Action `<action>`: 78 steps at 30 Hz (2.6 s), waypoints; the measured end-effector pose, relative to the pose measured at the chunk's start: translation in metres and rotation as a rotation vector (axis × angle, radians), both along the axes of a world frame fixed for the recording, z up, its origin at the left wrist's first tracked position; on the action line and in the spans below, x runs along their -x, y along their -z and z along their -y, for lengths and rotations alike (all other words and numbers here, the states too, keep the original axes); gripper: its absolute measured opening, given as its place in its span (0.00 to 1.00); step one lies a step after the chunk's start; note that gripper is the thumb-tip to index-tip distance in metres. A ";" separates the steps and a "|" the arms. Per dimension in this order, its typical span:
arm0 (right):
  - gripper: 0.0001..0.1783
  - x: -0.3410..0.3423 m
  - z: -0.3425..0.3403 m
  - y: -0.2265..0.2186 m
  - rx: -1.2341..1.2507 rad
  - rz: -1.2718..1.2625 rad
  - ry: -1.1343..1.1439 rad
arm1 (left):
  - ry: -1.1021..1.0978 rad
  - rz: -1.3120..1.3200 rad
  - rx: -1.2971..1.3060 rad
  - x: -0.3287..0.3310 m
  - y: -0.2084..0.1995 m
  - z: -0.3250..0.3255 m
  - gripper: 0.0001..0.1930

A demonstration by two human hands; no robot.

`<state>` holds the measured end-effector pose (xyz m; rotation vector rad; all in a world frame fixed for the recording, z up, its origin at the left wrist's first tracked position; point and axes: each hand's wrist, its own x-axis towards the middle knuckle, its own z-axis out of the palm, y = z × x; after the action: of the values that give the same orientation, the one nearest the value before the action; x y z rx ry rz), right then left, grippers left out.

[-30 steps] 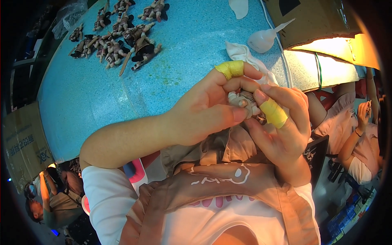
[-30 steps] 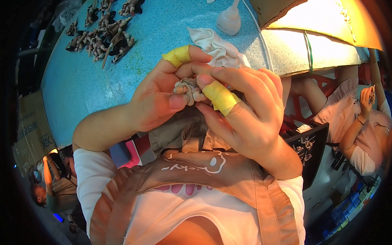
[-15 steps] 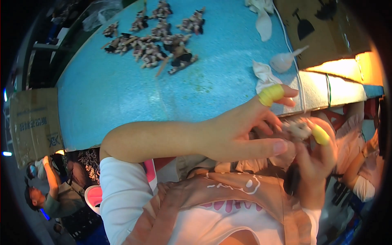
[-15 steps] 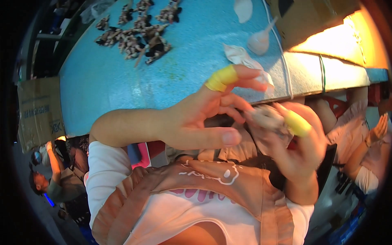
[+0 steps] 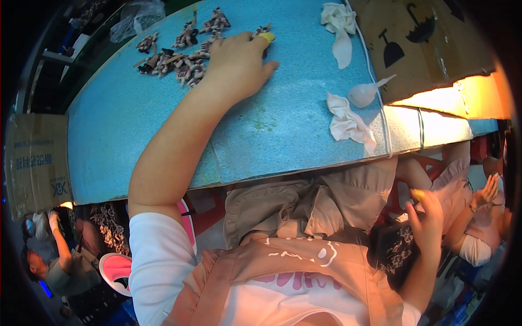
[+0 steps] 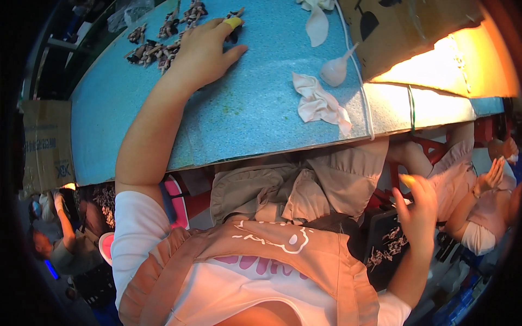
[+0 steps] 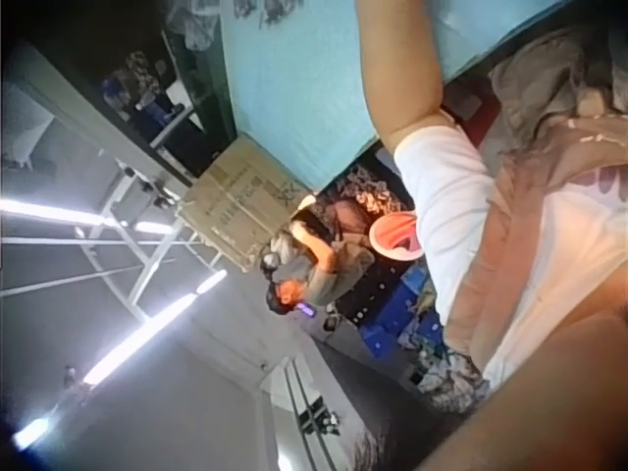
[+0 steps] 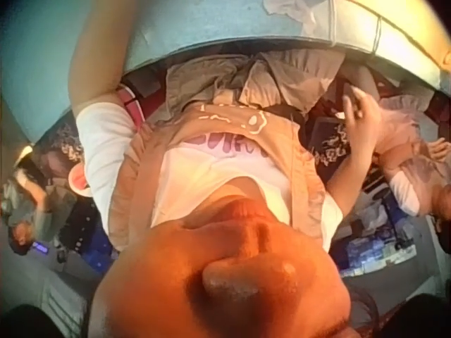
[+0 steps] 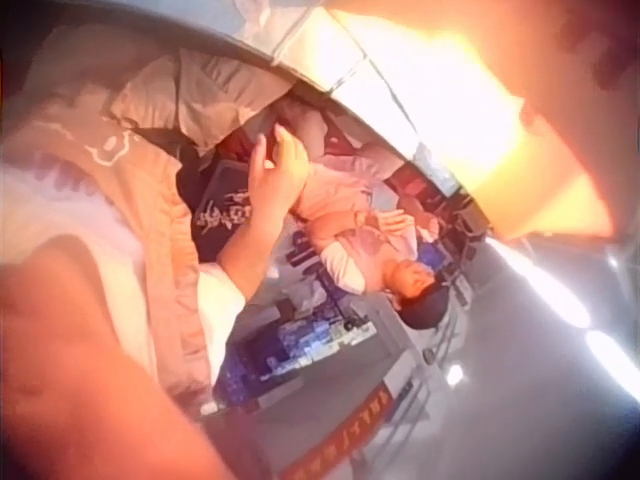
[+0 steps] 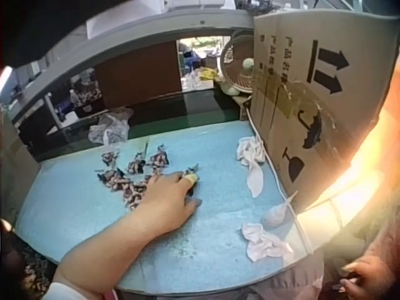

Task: The person assembles figurines by applying liquid with a squeeze bottle, attaching parts together by hand, wiping them with a cloth, and placing them on the table.

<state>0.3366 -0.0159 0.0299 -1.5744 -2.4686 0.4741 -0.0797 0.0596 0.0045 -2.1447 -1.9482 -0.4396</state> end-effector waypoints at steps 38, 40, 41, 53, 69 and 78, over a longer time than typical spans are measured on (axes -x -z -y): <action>0.27 0.105 -0.016 0.029 0.139 -1.532 0.042 | 0.499 1.749 0.554 -0.081 0.002 0.061 0.16; 0.29 0.105 -0.002 0.030 -0.350 -1.241 0.130 | 0.522 1.758 0.453 -0.087 0.010 0.060 0.16; 0.27 0.115 0.001 0.031 -0.511 -1.330 0.125 | 0.545 1.750 0.354 -0.089 0.013 0.060 0.16; 0.14 0.158 0.007 0.018 -0.626 -1.114 0.054 | 0.502 1.542 0.126 -0.091 0.020 0.060 0.17; 0.14 0.160 0.008 0.015 -0.600 -1.146 0.063 | 0.487 1.520 0.128 -0.091 0.018 0.060 0.18; 0.14 0.159 0.005 0.017 -0.634 -1.106 0.067 | 0.490 1.439 0.112 -0.090 0.018 0.060 0.17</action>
<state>0.1780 -0.0204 0.0127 -0.7748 -1.4740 0.3450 0.0101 -0.0003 -0.0133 -2.5802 -1.7443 -2.5397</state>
